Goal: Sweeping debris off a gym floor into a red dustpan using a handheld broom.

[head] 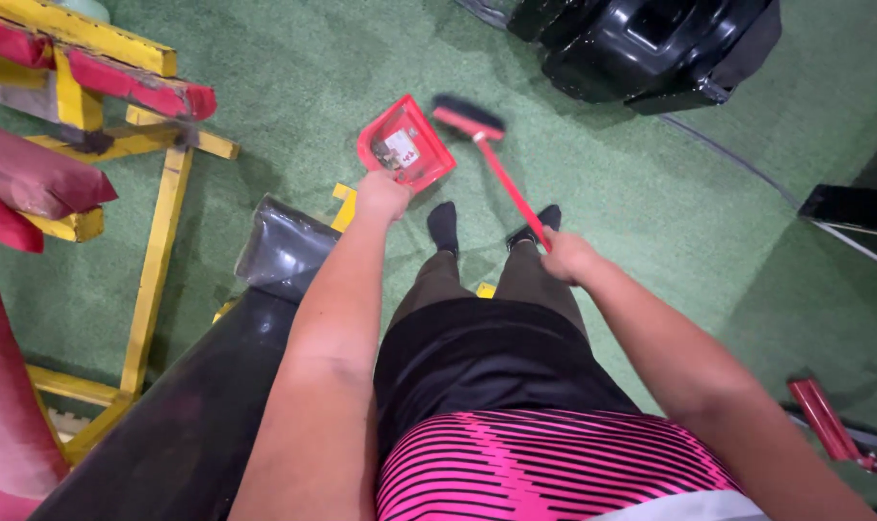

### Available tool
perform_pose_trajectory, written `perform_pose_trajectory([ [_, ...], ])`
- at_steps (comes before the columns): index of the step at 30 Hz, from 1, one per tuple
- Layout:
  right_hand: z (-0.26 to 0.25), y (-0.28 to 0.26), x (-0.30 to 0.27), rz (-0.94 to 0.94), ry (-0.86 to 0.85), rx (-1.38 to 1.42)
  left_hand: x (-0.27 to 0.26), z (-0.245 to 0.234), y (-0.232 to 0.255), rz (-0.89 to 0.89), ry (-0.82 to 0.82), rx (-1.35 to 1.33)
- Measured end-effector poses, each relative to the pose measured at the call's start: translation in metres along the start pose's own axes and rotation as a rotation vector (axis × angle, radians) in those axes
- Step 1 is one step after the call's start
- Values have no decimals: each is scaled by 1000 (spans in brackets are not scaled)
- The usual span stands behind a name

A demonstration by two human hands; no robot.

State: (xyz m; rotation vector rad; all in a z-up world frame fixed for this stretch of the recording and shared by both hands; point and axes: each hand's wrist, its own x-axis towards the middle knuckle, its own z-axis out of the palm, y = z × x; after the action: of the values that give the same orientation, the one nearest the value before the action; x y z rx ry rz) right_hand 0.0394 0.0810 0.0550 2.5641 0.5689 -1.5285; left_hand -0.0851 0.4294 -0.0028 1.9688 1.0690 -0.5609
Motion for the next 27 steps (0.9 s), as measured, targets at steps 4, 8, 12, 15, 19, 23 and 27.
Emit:
perform_pose_trajectory([
  [4, -2, 61, -21, -348, 167, 182, -22, -21, 28, -72, -59, -40],
  [8, -47, 59, -66, 94, -50, 301, -21, -21, 27, -90, -81, -80],
  [12, -11, 122, 7, -183, 293, 49, -26, -18, 33, -117, -75, -117],
  [15, -6, 85, 21, 61, 216, 108, -33, -21, 40, -133, -75, -113],
  [19, 55, 44, 34, 166, -42, 75, -18, -5, 25, -70, -15, -104],
  [23, 79, 73, 30, -256, 239, 117, -4, 4, 13, -80, -80, -87],
  [27, -9, 59, -50, -96, 82, 168, -5, -3, 11, -41, -76, -75],
])
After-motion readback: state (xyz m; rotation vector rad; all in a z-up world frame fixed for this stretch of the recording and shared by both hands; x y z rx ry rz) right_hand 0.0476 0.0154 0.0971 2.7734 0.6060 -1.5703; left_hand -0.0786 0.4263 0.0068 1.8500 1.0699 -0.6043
